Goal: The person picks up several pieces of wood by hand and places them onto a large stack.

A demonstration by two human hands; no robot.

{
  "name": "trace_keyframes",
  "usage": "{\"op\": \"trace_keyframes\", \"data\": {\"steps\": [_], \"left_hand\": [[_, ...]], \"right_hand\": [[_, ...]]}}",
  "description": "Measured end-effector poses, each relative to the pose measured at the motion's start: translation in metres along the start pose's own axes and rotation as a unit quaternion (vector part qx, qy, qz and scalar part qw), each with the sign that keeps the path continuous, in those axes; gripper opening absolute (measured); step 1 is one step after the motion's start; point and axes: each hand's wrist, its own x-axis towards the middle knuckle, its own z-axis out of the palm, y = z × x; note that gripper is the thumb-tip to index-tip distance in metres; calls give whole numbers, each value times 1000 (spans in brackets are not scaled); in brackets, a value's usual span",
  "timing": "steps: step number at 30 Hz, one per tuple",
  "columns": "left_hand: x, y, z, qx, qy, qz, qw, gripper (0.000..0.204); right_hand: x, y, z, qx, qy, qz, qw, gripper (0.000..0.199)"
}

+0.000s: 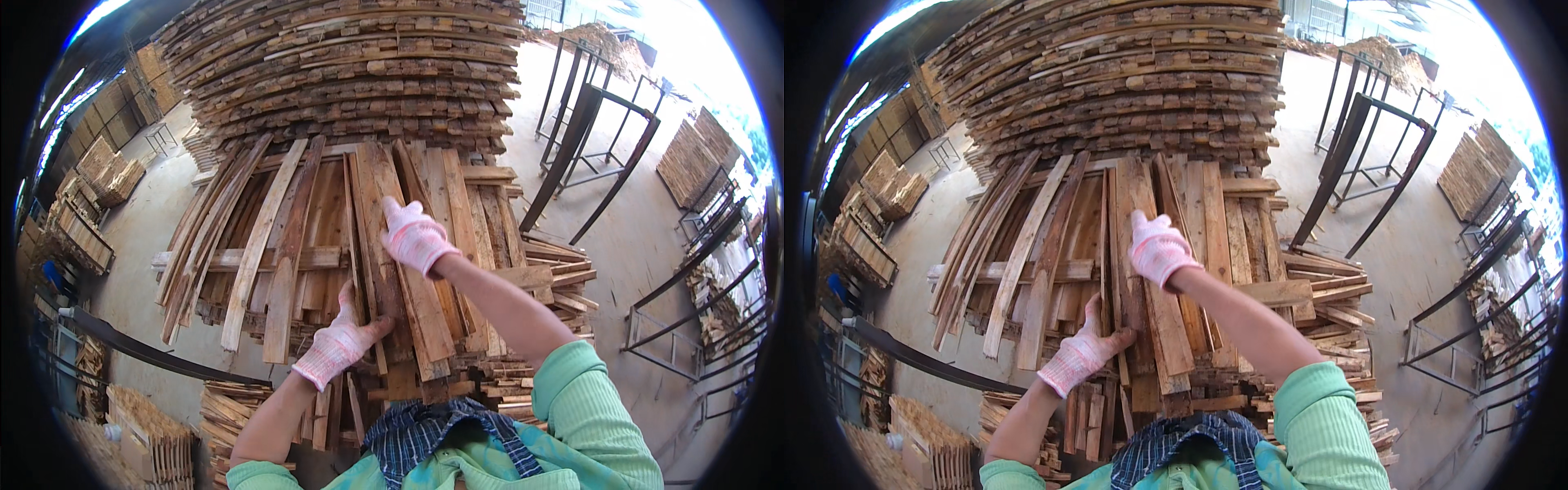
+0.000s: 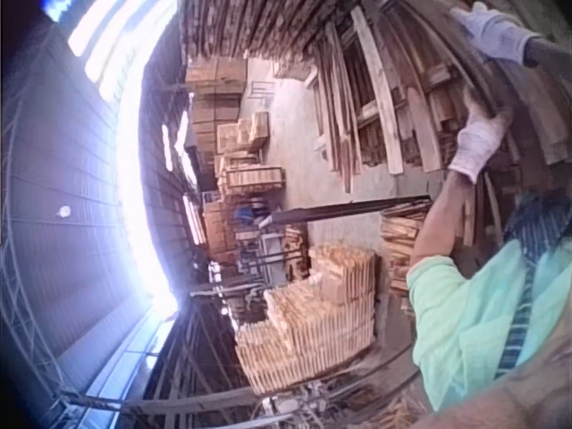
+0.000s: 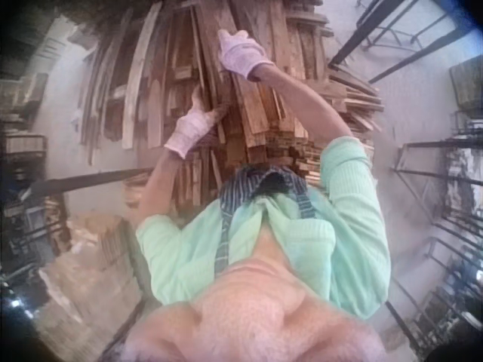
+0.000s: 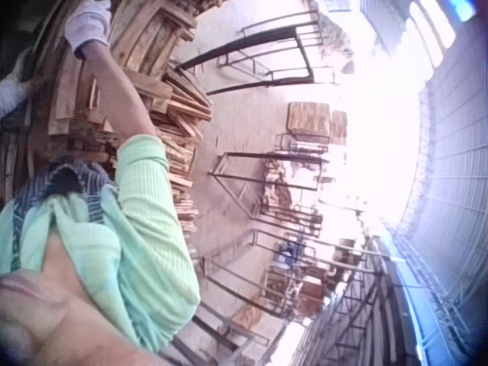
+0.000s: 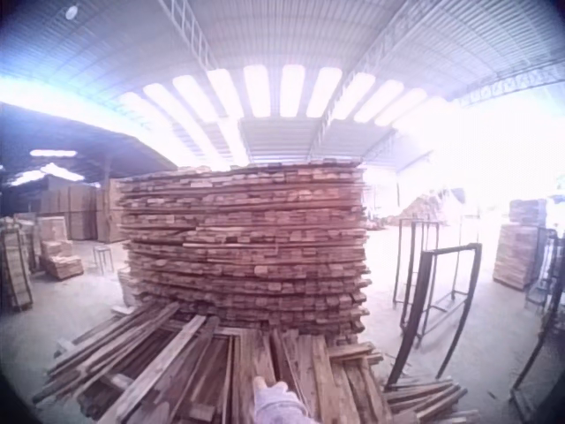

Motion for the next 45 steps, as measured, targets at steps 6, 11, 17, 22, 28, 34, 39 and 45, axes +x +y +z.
{"op": "trace_keyframes", "data": {"steps": [6,11,17,22,28,34,39,45], "left_hand": [[18,-18,-3,-145,-28,47,988,105],[21,-31,5,-233,6,59,971,106],[26,-31,9,-290,1,65,955,105],[-13,0,-22,-421,29,96,901,101],[-35,-13,-23,-536,-16,137,833,62],[-51,3,-8,-546,-68,191,813,62],[-25,24,3,-550,-209,156,793,62],[-3,94,41,-541,-253,183,781,89]], "right_hand": [[14,15,-19,71,-44,13,996,70],[1,-15,22,-14,68,-15,997,38],[11,-10,14,-76,31,-4,997,60],[12,68,-35,238,-26,-49,970,88],[-34,156,-77,224,45,100,968,98],[-4,218,-18,68,40,151,985,74],[38,221,61,91,174,123,973,52],[8,208,-46,176,121,51,976,75]]}}
